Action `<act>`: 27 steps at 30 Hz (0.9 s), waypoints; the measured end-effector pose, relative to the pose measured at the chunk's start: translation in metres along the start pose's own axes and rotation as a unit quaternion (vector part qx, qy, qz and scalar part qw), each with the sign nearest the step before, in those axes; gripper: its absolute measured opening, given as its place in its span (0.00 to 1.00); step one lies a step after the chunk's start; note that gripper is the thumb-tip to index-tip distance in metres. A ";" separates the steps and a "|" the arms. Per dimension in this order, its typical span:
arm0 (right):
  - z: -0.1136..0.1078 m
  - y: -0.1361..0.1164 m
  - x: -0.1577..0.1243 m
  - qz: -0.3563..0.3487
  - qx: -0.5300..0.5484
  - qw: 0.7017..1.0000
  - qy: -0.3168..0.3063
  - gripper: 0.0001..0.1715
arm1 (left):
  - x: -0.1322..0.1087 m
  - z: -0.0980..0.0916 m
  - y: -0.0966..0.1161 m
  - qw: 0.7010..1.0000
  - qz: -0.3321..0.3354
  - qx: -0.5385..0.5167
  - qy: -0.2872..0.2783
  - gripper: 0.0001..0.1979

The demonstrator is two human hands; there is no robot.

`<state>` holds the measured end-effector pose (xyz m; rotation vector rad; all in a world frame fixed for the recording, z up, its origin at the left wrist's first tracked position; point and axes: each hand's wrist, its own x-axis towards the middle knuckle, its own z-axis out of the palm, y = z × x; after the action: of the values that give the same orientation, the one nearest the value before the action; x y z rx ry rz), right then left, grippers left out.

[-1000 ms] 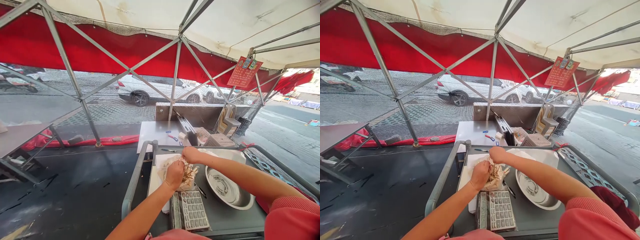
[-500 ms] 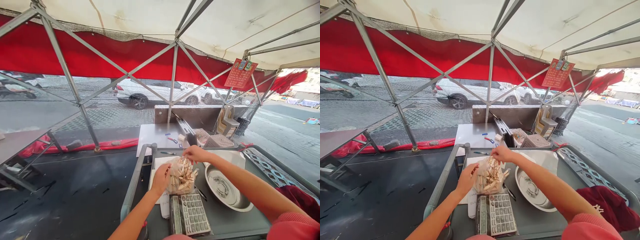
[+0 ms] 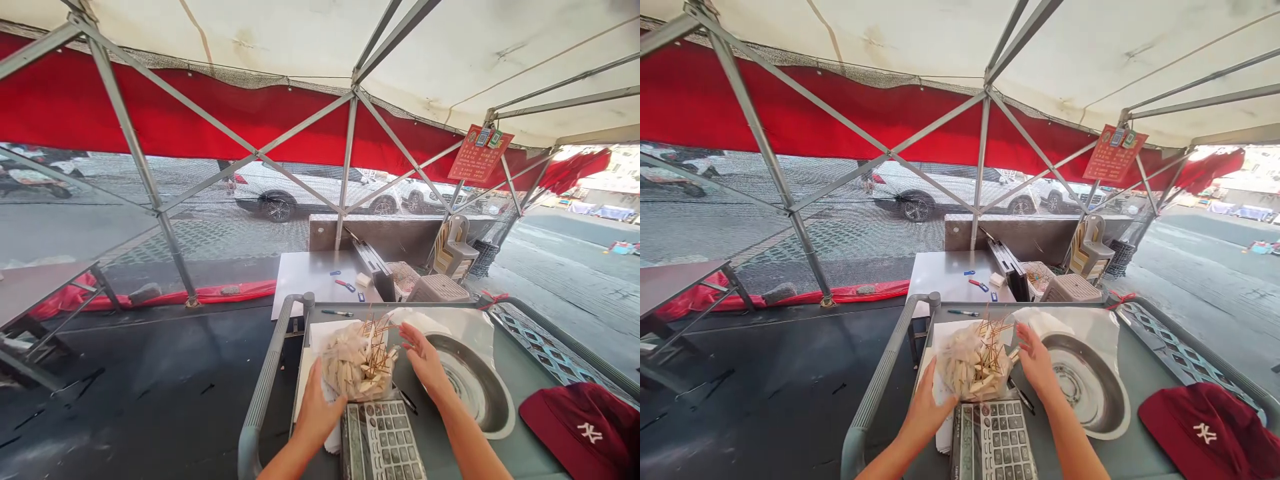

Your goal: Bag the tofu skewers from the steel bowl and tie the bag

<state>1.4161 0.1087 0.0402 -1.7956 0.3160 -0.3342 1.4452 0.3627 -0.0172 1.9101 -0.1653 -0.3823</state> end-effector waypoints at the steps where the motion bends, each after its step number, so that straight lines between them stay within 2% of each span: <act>1: -0.001 -0.001 -0.007 -0.014 -0.032 0.999 -0.003 0.42 | -0.002 0.000 0.008 0.996 0.065 0.053 -0.010 0.53; 2: -0.001 -0.002 -0.015 -0.015 -0.058 0.998 -0.021 0.43 | -0.003 0.001 0.017 0.989 0.111 0.091 -0.023 0.57; 5: 0.009 0.005 -0.037 0.031 -0.086 0.993 -0.067 0.44 | 0.010 0.004 0.046 0.972 0.171 0.147 -0.069 0.66; 9: 0.026 0.022 -0.051 0.120 -0.010 0.993 -0.010 0.44 | 0.051 0.010 0.069 0.953 0.214 0.161 -0.143 0.66; 12: 0.026 0.031 -0.057 0.211 0.064 0.975 0.033 0.47 | 0.080 0.011 0.079 0.946 0.220 0.161 -0.175 0.63; 14: 0.023 0.033 -0.062 0.215 0.083 0.972 0.042 0.48 | 0.092 0.006 0.086 0.937 0.239 0.166 -0.193 0.61; 17: 0.020 0.032 -0.071 0.202 0.111 0.973 0.026 0.47 | 0.099 -0.012 0.104 0.918 0.275 0.189 -0.214 0.62; 19: 0.019 0.032 -0.075 0.224 0.140 0.964 0.013 0.47 | 0.099 -0.028 0.119 0.906 0.292 0.202 -0.232 0.56; 22: 0.020 0.035 -0.077 0.255 0.195 0.947 -0.009 0.51 | 0.093 -0.041 0.141 0.891 0.284 0.251 -0.250 0.29; 24: 0.021 0.037 -0.076 0.257 0.225 0.939 -0.030 0.50 | 0.088 -0.035 0.151 0.871 0.275 0.324 -0.246 0.17; 27: 0.021 0.038 -0.078 0.260 0.243 0.934 -0.035 0.43 | 0.084 -0.015 0.157 0.834 0.247 0.432 -0.240 0.12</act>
<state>1.3510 0.1483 -0.0062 -1.1776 0.5861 0.0326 1.5401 0.2941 0.1176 2.4879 -1.3370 -0.4647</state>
